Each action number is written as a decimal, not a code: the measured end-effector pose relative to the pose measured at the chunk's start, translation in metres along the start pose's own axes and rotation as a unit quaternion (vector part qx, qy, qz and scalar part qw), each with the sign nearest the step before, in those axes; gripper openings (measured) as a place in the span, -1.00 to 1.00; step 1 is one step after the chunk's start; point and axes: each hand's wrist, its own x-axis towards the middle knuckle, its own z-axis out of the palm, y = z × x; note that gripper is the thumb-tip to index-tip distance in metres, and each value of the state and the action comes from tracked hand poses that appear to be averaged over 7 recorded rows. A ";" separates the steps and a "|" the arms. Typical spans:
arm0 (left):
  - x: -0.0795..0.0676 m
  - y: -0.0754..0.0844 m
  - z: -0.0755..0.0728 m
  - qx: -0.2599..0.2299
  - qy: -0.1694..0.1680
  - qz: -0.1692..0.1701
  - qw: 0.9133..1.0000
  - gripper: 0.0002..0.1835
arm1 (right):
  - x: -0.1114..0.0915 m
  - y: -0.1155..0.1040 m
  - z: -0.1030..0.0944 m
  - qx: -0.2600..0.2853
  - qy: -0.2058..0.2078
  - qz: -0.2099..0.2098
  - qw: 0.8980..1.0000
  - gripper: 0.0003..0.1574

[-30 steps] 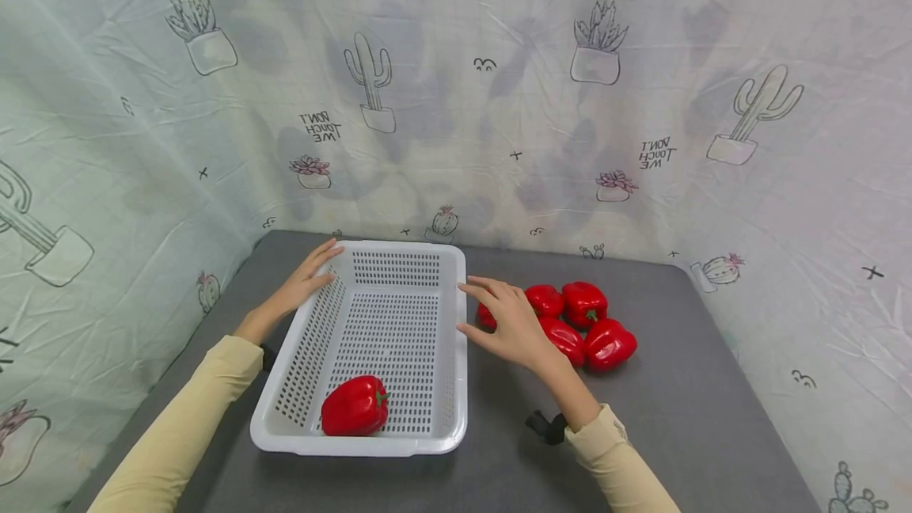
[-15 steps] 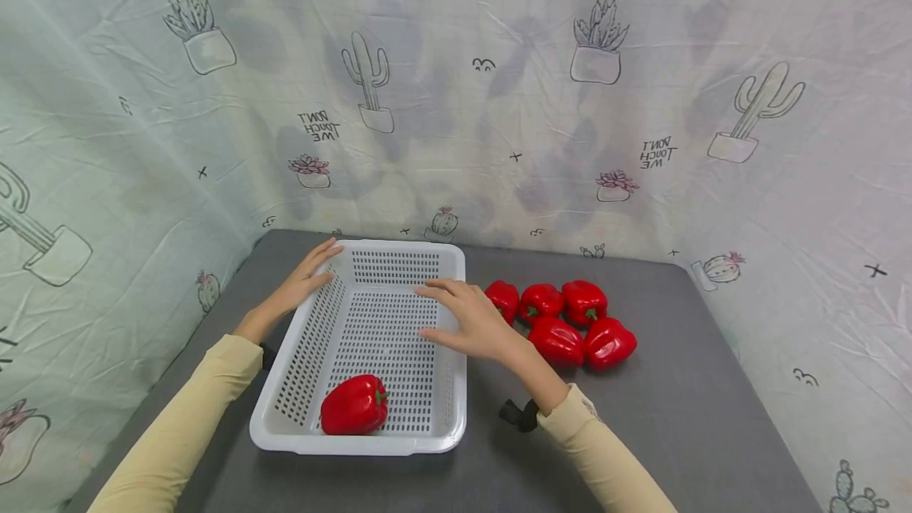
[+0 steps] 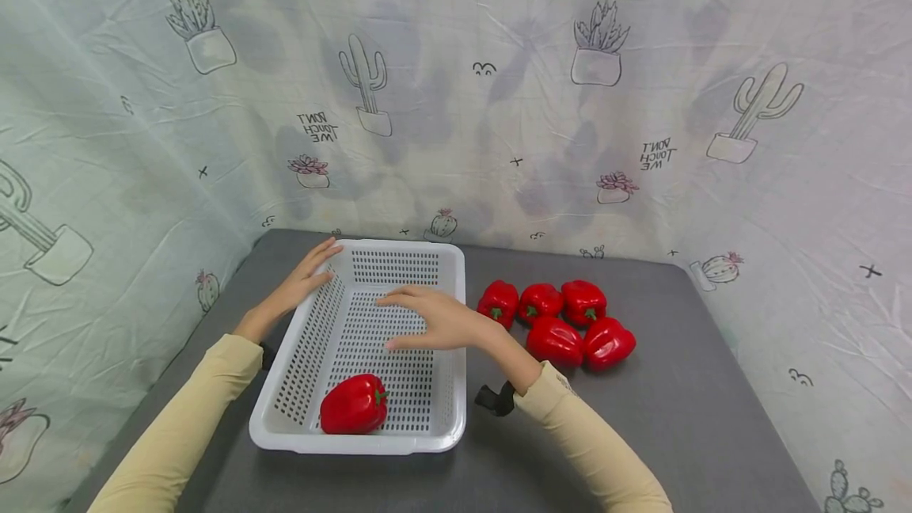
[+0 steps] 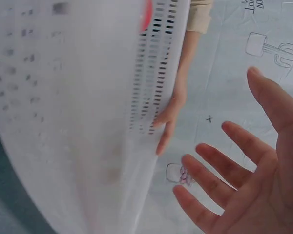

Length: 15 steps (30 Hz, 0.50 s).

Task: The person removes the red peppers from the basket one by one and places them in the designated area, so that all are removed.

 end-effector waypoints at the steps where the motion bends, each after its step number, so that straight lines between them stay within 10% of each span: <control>1: 0.000 0.000 0.000 0.000 0.000 -0.001 1.000 -0.48 | 0.002 -0.001 0.000 0.003 -0.009 -0.006 1.000 -0.20; 15: 0.001 0.000 -0.001 0.003 0.000 -0.002 1.000 -0.48 | 0.037 -0.004 0.015 0.086 -0.121 -0.076 0.986 -0.13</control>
